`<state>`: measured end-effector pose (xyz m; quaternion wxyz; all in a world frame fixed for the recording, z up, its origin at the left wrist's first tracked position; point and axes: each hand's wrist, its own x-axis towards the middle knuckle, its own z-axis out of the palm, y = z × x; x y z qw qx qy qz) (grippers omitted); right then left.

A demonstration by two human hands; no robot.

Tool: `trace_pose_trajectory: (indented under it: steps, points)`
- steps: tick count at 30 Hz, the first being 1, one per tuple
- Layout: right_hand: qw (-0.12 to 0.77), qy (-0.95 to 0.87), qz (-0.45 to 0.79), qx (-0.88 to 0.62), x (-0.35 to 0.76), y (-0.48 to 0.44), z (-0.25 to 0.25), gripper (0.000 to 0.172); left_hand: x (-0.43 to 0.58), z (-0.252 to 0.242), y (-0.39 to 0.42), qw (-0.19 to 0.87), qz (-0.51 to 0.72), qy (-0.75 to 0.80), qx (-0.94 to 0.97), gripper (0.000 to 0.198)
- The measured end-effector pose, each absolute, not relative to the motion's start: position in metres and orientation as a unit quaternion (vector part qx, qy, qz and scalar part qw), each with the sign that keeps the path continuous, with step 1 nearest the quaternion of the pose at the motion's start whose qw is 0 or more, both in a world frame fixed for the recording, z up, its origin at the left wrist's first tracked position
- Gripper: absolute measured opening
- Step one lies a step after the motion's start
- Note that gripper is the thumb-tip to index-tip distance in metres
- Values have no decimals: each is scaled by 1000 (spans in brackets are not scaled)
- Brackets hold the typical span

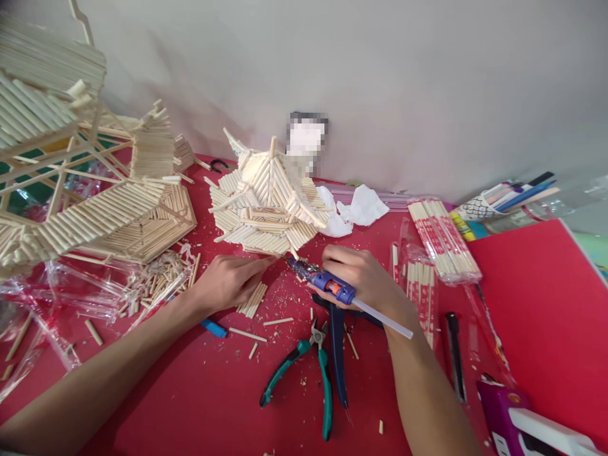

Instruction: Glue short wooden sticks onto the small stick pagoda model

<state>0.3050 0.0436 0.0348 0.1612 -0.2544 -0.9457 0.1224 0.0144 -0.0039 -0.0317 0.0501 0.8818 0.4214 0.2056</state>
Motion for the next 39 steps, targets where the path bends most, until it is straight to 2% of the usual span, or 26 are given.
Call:
trace_pose_trajectory:
  steps: [14, 20, 24, 27, 32, 36, 39]
  points:
    - [123, -946, 128, -271, 299, 44, 27, 22, 15, -33, -4, 63, 227, 418, 877, 35]
    - [127, -922, 267, -249, 302, 45, 39, 26, 14, -22, -5, 68, 228, 374, 897, 26]
    - [124, -889, 378, -227, 310, 52, 45, 40, 12, -6, -6, 64, 212, 245, 944, 20]
    - [83, -862, 432, -254, 319, 55, 45, 45, 13, 8, -9, 65, 184, 175, 965, 26]
    - [60, -793, 493, -352, 337, 53, 44, 30, 19, 31, -19, 57, 128, 181, 973, 27]
    - [71, -773, 485, -404, 350, 54, 46, 32, 19, 46, -28, 53, 80, 182, 979, 25]
    - [101, -772, 464, -422, 357, 59, 46, 39, 17, 55, -36, 73, 49, 188, 978, 27]
